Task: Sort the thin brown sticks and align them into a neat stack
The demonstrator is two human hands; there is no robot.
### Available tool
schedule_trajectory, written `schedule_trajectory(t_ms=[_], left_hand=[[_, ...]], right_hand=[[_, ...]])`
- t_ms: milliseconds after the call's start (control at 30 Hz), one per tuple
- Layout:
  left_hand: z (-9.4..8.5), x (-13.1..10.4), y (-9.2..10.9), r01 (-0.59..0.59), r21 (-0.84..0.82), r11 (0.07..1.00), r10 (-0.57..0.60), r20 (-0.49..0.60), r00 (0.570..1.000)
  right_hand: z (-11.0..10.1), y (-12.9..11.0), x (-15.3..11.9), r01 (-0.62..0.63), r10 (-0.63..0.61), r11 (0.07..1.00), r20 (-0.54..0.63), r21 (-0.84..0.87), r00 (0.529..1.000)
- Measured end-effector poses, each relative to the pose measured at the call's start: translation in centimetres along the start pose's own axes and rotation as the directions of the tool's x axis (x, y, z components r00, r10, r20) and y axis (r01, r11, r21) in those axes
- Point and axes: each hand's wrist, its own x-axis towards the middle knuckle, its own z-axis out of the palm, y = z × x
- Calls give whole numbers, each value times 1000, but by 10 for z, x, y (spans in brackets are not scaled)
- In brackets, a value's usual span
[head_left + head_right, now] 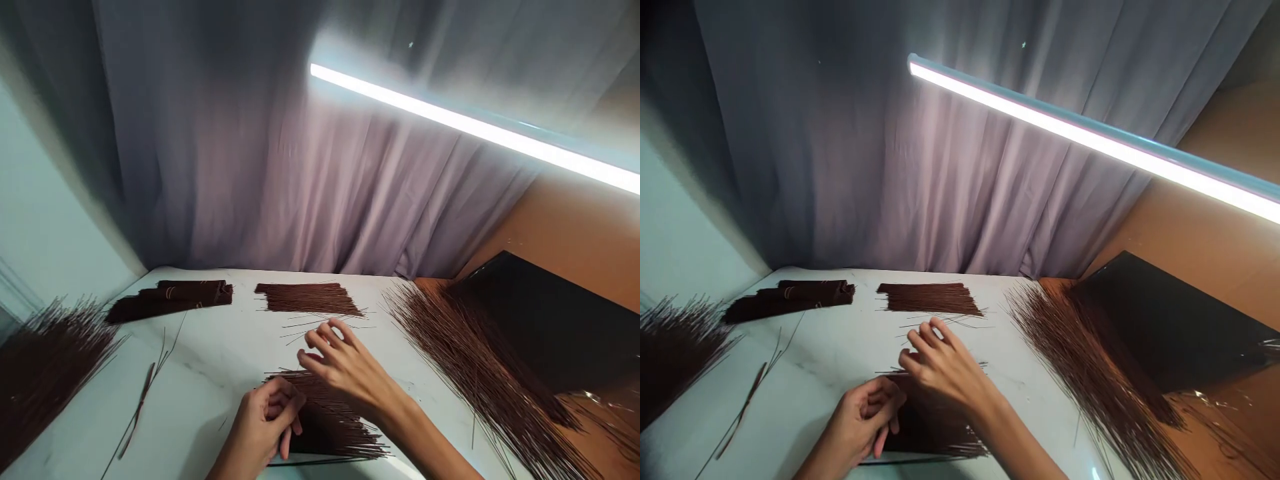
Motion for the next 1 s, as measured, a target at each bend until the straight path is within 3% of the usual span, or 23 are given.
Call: schedule_trajectory(t_ms=[133,233,300,367,400,467,500,533,600,667,700,800,867,900,933,1000], left_hand=[[-3,3,4,28,-6,1000,-28,22,999],[-4,4,4,27,9,1000,-27,28,999],[-3,4,4,18,26,1000,-18,18,1000],[-2,3,4,22,33,999,-22,8,1000],[-2,2,4,26,31,999,-27,13,1000],[-1,0,8,16,27,1000,-17,18,1000],[0,-2,10,-1,31,1000,0,18,1000],[1,-5,13,-24,39,999,23,12,1000],[4,-10,19,-68,49,996,69,-29,997],[8,-16,24,-79,32,996,82,-89,993],[10,-19,26,-73,6,997,73,-114,991],[15,-23,25,-78,-65,995,68,-145,987],[13,-20,22,-154,19,988,155,-161,975],[11,-18,19,-205,115,972,222,-159,962],[7,-15,17,-256,233,938,292,-136,947],[0,-11,14,-332,461,823,384,-21,923]], right_hand=[[19,9,-28,-68,68,994,3,87,998],[28,7,-35,-121,120,982,13,146,993],[29,4,-37,-145,153,975,-41,166,987],[23,-2,-41,-225,258,947,-128,230,957],[20,-8,-44,-302,362,904,-167,301,917],[15,-25,-55,-468,610,716,-137,518,781],[15,-36,-60,-523,696,586,-54,618,716],[18,-48,-64,-552,730,470,49,689,682],[29,-73,-67,-569,671,326,239,755,702],[47,-95,-62,-547,597,207,338,811,728],[55,-104,-56,-516,597,108,360,850,717],[69,-119,-38,-342,615,-307,459,888,641],[63,-114,-36,-291,548,-470,534,834,644],[54,-107,-40,-315,523,-478,554,820,647],[43,-95,-48,-365,534,-430,558,826,636],[14,-60,-76,-517,667,-188,495,835,557]])
